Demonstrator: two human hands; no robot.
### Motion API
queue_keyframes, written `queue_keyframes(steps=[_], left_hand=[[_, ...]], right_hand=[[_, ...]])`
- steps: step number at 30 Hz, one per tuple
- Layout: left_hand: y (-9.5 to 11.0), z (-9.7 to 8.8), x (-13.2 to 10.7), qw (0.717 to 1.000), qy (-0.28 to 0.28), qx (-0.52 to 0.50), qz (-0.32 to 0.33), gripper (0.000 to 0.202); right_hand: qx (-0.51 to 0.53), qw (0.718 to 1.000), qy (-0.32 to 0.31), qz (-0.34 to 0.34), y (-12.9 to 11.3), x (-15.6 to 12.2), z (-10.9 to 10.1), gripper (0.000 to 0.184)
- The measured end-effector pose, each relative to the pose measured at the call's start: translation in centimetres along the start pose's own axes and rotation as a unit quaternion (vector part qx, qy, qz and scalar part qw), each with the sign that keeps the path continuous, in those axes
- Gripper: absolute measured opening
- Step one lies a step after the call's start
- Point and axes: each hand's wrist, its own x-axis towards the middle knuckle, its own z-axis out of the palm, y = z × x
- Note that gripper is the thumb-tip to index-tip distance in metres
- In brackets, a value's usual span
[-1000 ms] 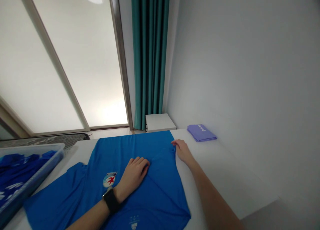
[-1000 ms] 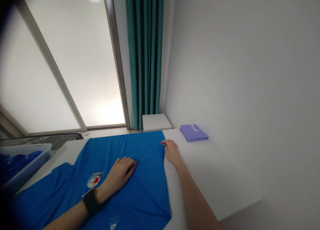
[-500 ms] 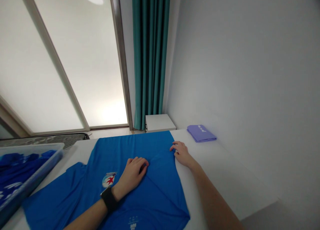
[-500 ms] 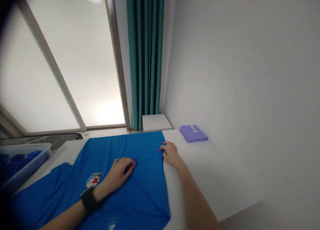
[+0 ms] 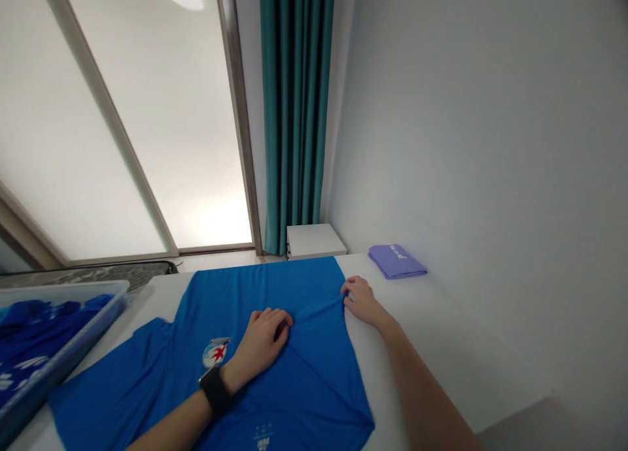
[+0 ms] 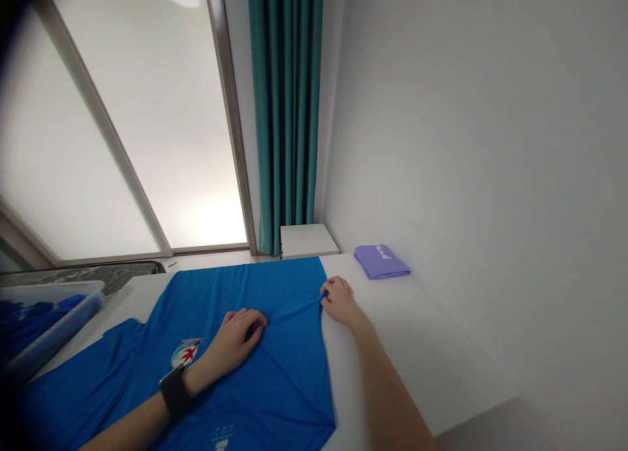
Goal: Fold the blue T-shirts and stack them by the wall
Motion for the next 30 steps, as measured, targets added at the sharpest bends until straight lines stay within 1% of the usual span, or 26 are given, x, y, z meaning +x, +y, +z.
queue_keyframes(steps=[5, 7, 9, 11, 15, 18, 21, 25, 28, 30], left_hand=[[0.2, -1.2, 0.8, 0.999, 0.000, -0.039, -0.018, 0.022], [0.5, -1.7, 1.8, 0.999, -0.002, -0.039, -0.002, 0.024], [1.0, -1.7, 3.2, 0.999, -0.007, -0.027, 0.025, 0.026], [1.5, -1.3, 5.1, 0.998, -0.011, -0.008, 0.053, 0.027], [2.5, 0.5, 9.0, 0.993, -0.030, 0.065, 0.093, 0.030], [2.7, 1.8, 11.0, 0.986, -0.046, 0.118, 0.113, 0.028], [2.7, 2.4, 11.8, 0.979, -0.049, 0.150, 0.128, 0.020], [2.3, 2.9, 11.8, 0.978, -0.037, 0.143, 0.144, 0.017], [1.9, 3.1, 11.7, 0.984, -0.026, 0.115, 0.132, 0.019], [1.7, 3.3, 11.6, 0.988, -0.017, 0.098, 0.117, 0.020]], right_hand=[[0.003, 1.000, -0.007, 0.008, 0.1, 0.4, 0.1, 0.028], [0.003, 1.000, -0.010, 0.007, 0.2, 0.5, 0.1, 0.028], [0.003, 1.000, -0.014, 0.004, 0.3, 0.5, 0.2, 0.028], [0.002, 1.000, -0.018, 0.000, 0.3, 0.4, 0.2, 0.029], [-0.003, 1.000, -0.025, -0.005, 0.3, 0.1, 0.2, 0.030], [-0.004, 0.999, -0.032, -0.010, 0.3, -0.1, 0.2, 0.035], [-0.004, 0.999, -0.035, -0.010, 0.4, -0.1, 0.3, 0.035], [-0.006, 1.000, -0.027, -0.001, 0.4, 0.1, 0.5, 0.022], [-0.008, 1.000, -0.017, 0.003, 0.5, 0.3, 0.7, 0.014], [-0.010, 1.000, -0.010, 0.003, 0.6, 0.3, 0.8, 0.015]])
